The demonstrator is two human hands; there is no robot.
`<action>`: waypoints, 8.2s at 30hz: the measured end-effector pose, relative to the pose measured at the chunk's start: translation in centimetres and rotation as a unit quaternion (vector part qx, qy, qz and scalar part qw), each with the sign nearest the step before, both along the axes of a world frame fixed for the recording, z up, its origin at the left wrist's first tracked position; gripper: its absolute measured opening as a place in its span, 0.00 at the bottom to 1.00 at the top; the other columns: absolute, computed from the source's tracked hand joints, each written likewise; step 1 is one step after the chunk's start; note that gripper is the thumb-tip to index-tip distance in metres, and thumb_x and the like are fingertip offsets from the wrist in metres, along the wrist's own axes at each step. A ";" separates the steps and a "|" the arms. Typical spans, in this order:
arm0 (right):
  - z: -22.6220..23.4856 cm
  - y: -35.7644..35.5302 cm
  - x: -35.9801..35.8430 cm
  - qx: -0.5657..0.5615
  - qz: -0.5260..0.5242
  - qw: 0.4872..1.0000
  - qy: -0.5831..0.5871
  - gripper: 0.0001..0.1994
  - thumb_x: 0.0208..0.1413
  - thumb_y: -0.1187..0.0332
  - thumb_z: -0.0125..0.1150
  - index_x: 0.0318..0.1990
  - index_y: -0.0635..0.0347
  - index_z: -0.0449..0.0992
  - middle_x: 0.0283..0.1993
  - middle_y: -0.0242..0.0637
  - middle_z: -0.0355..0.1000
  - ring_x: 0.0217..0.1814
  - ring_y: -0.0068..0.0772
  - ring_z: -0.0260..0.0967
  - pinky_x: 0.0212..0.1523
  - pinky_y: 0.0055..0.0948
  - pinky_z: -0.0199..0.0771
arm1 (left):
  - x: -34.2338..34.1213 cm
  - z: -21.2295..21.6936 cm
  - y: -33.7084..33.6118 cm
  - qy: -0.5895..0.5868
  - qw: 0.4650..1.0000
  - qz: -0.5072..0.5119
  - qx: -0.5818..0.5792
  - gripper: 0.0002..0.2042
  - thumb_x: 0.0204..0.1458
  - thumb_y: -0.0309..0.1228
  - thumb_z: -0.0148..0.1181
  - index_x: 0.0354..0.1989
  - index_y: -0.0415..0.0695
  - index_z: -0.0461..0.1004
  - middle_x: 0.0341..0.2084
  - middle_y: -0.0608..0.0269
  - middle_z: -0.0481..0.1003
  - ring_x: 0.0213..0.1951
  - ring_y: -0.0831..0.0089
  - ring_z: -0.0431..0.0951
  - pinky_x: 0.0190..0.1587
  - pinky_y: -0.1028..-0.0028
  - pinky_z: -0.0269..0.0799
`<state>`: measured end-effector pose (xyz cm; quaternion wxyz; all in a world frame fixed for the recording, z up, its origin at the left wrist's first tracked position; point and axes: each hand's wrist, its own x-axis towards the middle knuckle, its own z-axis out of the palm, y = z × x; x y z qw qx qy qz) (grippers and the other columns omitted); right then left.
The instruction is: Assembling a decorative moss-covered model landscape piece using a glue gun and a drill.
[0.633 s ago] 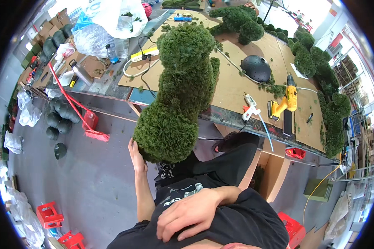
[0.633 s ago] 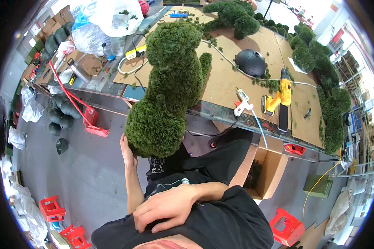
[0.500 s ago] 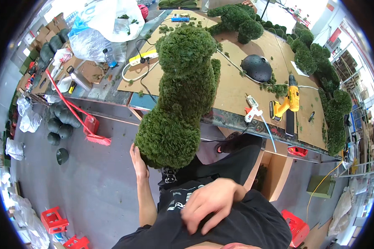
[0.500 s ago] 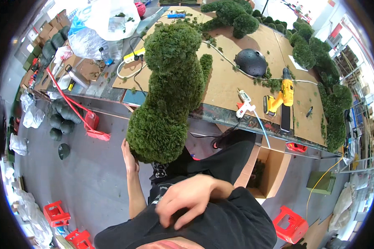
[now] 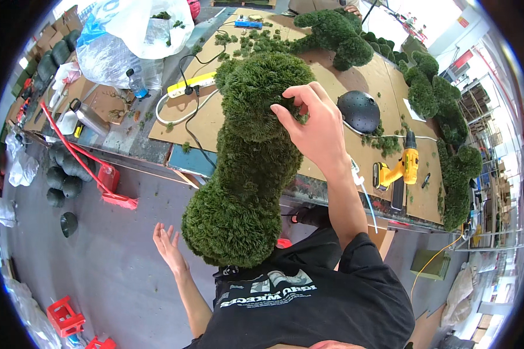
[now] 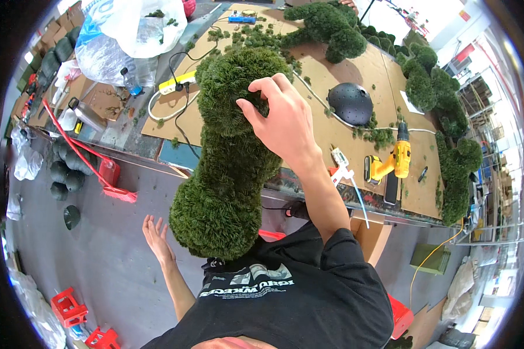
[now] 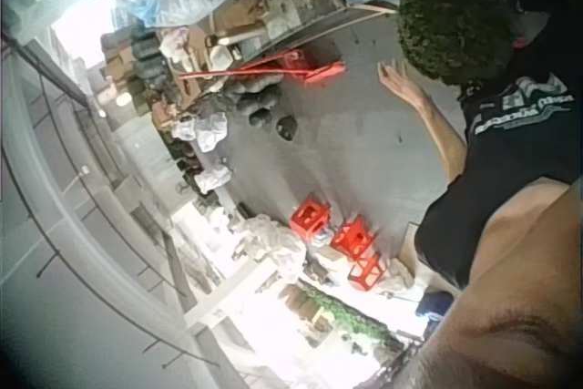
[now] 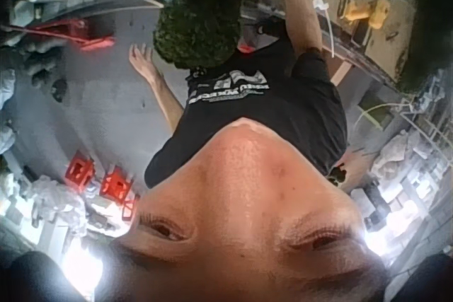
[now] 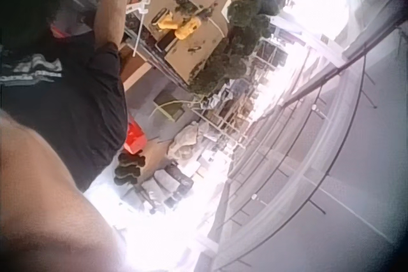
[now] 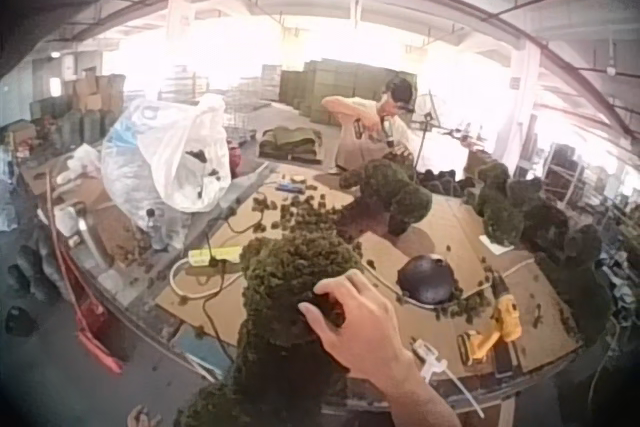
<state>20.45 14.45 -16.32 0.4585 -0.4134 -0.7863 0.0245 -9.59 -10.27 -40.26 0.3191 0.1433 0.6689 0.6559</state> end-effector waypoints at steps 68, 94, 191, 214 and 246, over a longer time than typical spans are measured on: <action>-24.8 -7.9 24.7 -0.468 -0.320 0.779 0.269 0.22 0.55 0.53 0.70 0.43 0.64 0.76 0.29 0.40 0.76 0.36 0.40 0.78 0.39 0.36 0.77 | 12.0 25.6 27.7 0.548 0.664 -0.448 0.242 0.14 0.54 0.21 0.62 0.48 0.46 0.84 0.70 0.51 0.65 0.73 0.56 0.62 0.73 0.57 0.55; -1.7 -7.3 7.2 -0.306 0.087 0.908 0.274 0.10 0.69 0.71 0.56 0.50 0.67 0.79 0.35 0.29 0.74 0.28 0.15 0.63 0.29 0.20 0.62 | 9.5 23.7 29.7 0.560 0.609 -0.467 0.312 0.21 0.52 0.34 0.71 0.57 0.53 0.80 0.72 0.56 0.62 0.74 0.53 0.58 0.74 0.55 0.52; -23.1 8.4 31.2 -0.298 -0.385 0.873 -0.004 0.19 0.56 0.62 0.67 0.54 0.54 0.79 0.52 0.53 0.78 0.56 0.52 0.77 0.58 0.46 0.76 | 11.1 24.3 29.5 0.541 0.623 -0.484 0.292 0.24 0.47 0.26 0.66 0.56 0.45 0.80 0.70 0.49 0.64 0.72 0.51 0.62 0.73 0.56 0.52; -8.0 -1.8 21.1 -0.286 0.233 0.727 0.579 0.20 0.69 0.70 0.59 0.66 0.64 0.69 0.47 0.44 0.76 0.32 0.24 0.72 0.31 0.22 0.73 | 11.0 24.2 29.6 0.553 0.622 -0.473 0.289 0.23 0.46 0.27 0.68 0.56 0.47 0.81 0.70 0.50 0.64 0.70 0.51 0.62 0.72 0.56 0.54; -2.1 -2.0 9.5 -0.230 0.254 0.849 0.402 0.14 0.69 0.78 0.53 0.59 0.64 0.73 0.50 0.46 0.79 0.42 0.30 0.79 0.45 0.32 0.82 | 10.8 24.2 29.4 0.565 0.621 -0.461 0.288 0.23 0.47 0.30 0.71 0.55 0.54 0.82 0.69 0.56 0.66 0.69 0.53 0.64 0.70 0.56 0.58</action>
